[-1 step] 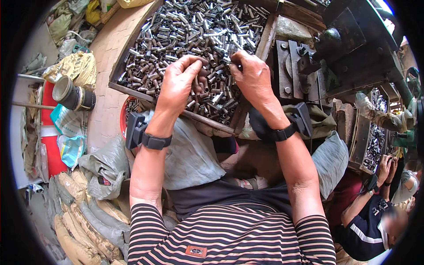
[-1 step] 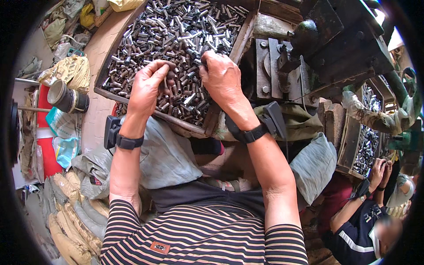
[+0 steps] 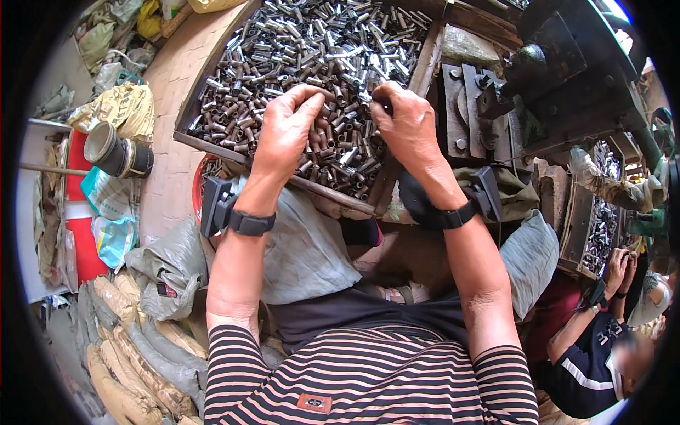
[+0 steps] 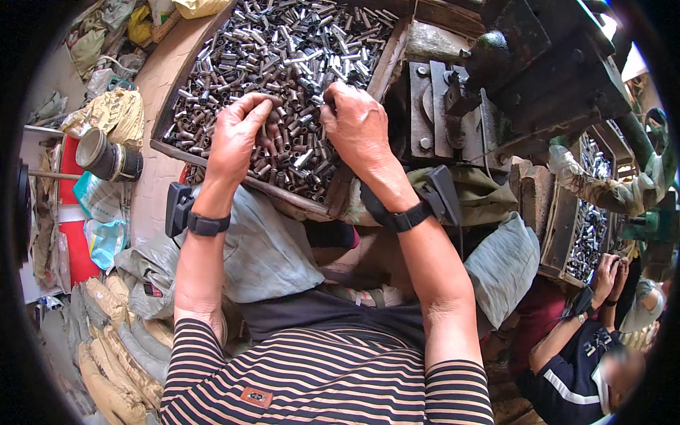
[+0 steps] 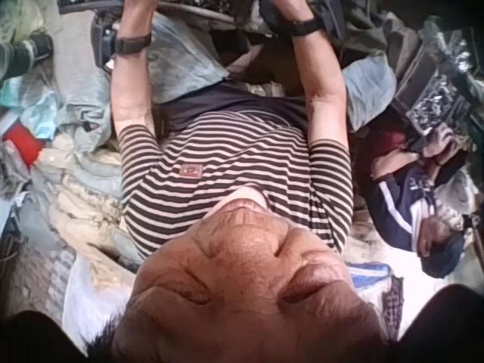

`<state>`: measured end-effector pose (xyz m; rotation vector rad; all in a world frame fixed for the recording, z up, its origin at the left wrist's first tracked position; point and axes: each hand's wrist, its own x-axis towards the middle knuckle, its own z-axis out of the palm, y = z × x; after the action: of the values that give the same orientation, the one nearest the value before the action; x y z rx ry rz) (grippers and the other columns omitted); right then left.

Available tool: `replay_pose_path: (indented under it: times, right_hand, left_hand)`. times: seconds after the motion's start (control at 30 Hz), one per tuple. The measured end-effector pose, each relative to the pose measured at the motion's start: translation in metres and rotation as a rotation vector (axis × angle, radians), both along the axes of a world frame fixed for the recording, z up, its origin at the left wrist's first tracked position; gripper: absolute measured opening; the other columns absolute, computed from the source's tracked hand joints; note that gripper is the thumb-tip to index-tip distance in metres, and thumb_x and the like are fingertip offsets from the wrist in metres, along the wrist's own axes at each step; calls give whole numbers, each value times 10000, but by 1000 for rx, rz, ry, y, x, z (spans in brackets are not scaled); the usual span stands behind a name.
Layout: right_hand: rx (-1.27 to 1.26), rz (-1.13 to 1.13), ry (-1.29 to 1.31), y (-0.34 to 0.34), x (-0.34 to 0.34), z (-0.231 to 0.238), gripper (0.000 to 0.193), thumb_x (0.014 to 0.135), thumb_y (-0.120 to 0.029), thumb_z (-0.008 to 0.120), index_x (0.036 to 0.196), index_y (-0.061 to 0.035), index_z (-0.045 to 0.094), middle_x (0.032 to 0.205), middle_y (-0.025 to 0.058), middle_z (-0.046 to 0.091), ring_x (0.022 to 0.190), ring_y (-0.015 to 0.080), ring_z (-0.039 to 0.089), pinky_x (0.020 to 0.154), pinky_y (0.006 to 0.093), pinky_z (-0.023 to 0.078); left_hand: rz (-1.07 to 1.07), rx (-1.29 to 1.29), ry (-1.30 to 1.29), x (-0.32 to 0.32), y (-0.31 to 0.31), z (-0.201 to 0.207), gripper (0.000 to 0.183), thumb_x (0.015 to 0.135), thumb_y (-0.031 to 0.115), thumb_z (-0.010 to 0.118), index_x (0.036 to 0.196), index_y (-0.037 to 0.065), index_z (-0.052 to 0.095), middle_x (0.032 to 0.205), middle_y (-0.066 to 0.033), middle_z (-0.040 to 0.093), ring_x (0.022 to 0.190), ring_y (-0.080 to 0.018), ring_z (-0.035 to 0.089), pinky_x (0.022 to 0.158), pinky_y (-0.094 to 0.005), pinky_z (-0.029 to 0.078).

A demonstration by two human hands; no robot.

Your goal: Sorting and processing small metal pipe fittings using a manual press tool.

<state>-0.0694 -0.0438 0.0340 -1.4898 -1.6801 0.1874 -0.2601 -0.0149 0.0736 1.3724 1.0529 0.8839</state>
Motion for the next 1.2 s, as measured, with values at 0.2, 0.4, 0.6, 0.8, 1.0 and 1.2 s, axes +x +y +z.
replay_pose_path:
  times: [0.2, 0.4, 0.6, 0.8, 1.0, 1.2]
  right_hand:
    - [-119, 51, 405, -33, 9, 15, 127, 804, -102, 616, 857, 13, 615, 714, 163, 640, 626, 256, 651, 591, 326, 490]
    - [-234, 85, 605, -54, 21, 8, 150, 814, -111, 626, 876, 25, 618, 678, 87, 609, 619, 107, 568, 598, 275, 468]
    - [-308, 151, 849, -66, 21, 11, 112, 857, -96, 619, 880, 14, 615, 703, 4, 595, 644, 59, 545, 597, 229, 458]
    - [-322, 210, 1006, -80, 21, 17, 86, 900, -81, 583, 923, -1, 608, 752, 16, 613, 675, 75, 577, 621, 221, 467]
    - [-335, 229, 1026, -94, 18, 21, 96, 897, -86, 591, 927, 6, 601, 771, 18, 614, 689, 69, 589, 637, 223, 494]
    - [-444, 326, 973, -111, 22, 26, 186, 888, -49, 571, 1052, 39, 570, 803, 31, 608, 711, 74, 569, 650, 231, 484]
  left_hand:
    - [5, 756, 702, 14, 24, -16, 187, 825, 159, 644, 924, 1, 639, 881, -168, 652, 815, -307, 643, 727, -363, 499]
    - [24, 808, 1023, 32, 25, -11, 198, 828, 187, 643, 901, 5, 620, 882, -167, 650, 818, -336, 630, 716, -407, 494]
    - [36, 608, 621, 11, 28, -13, 202, 837, 200, 629, 923, 18, 654, 777, -139, 666, 709, -239, 659, 652, -360, 499]
    - [-34, -149, -106, 8, -31, -2, 125, 902, 135, 595, 1008, 77, 625, 854, 1, 642, 717, -57, 594, 518, -170, 455]
    - [-100, -250, -270, 18, -66, -4, 119, 898, 115, 593, 1001, 59, 612, 840, 4, 626, 713, -55, 586, 529, -182, 464]
    - [-138, -318, -354, 30, -78, -9, 109, 893, 96, 600, 993, 56, 618, 820, 0, 618, 710, -59, 590, 538, -183, 469]
